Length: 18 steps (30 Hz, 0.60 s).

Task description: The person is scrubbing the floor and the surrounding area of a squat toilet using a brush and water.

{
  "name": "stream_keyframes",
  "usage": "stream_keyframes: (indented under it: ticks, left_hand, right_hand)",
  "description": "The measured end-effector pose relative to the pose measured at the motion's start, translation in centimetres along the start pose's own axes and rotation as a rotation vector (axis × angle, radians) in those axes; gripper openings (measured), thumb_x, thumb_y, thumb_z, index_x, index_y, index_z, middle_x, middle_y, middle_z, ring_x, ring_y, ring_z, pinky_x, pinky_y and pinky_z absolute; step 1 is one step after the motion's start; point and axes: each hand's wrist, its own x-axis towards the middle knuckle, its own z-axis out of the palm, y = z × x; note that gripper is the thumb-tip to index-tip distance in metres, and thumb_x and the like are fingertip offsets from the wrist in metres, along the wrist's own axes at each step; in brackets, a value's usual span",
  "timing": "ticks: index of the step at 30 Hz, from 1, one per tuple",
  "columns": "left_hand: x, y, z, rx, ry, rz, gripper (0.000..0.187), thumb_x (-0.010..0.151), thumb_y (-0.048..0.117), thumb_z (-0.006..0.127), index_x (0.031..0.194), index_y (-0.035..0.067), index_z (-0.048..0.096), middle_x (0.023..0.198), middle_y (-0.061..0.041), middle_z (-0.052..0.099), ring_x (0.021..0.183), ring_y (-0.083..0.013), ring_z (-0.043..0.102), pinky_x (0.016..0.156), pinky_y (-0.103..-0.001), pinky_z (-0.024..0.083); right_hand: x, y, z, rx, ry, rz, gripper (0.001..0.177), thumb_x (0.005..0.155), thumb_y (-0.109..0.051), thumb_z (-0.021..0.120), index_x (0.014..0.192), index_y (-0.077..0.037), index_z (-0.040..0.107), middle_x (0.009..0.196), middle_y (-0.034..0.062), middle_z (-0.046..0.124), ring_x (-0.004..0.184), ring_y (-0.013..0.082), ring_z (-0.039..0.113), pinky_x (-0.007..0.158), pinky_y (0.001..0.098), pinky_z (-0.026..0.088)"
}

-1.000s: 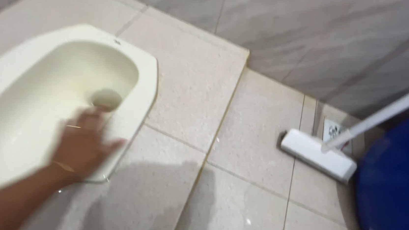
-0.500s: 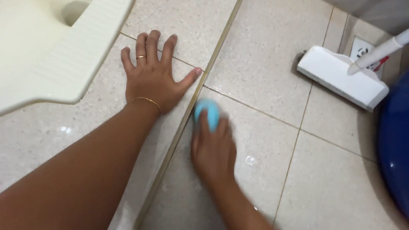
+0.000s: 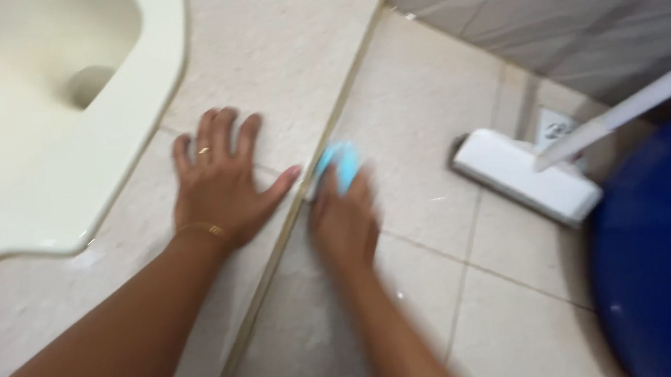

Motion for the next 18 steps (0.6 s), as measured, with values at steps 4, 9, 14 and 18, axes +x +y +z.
stream_keyframes:
  ticks: [4,9,14,18]
  left_hand:
    - [0.8,-0.1,-1.2,0.073,-0.019,0.018,0.083,0.095,0.076,0.033,0.152,0.017,0.046,0.159,-0.015,0.041,0.151,-0.0337,0.029,0.114,-0.061,0.024]
    - [1.3,0.1,-1.5,0.013,-0.147,-0.025,0.086,0.093,0.078,0.033,0.153,0.018,0.041,0.163,-0.016,0.034,0.155,-0.0328,0.021,0.118,-0.062,0.016]
    - [1.4,0.3,-2.1,0.008,-0.198,-0.040,0.081,0.094,0.075,0.034,0.151,0.018,0.043,0.159,-0.015,0.036,0.156,-0.0284,0.019,0.120,-0.060,0.012]
    - [1.2,0.5,-1.6,-0.013,-0.214,-0.039,0.082,0.094,0.075,0.030,0.152,0.018,0.043,0.160,-0.016,0.035,0.156,-0.0290,0.021,0.122,-0.059,0.011]
  right_hand:
    - [-7.6,-1.2,-3.2,0.140,-0.011,-0.273,0.050,0.099,-0.030,0.054,0.146,-0.013,0.051,0.111,0.0277,0.055,0.087,0.0479,0.059,0.071,0.0554,0.052]
    - [6.1,0.0,-0.7,0.066,0.135,-0.185,0.048,0.096,-0.030,0.056,0.141,-0.016,0.052,0.113,0.0234,0.053,0.088,0.0408,0.062,0.066,0.0521,0.058]
    - [5.6,12.4,-3.4,0.166,-0.188,0.249,0.056,0.098,-0.046,0.038,0.151,-0.031,0.042,0.140,0.0252,0.043,0.108,0.0524,0.059,0.090,0.0644,0.049]
    - [-4.9,27.7,-3.7,-0.301,-0.193,0.218,0.042,0.093,-0.023,0.041,0.124,-0.019,0.069,0.164,0.0068,0.040,0.145,0.0502,0.038,0.107,0.0577,0.049]
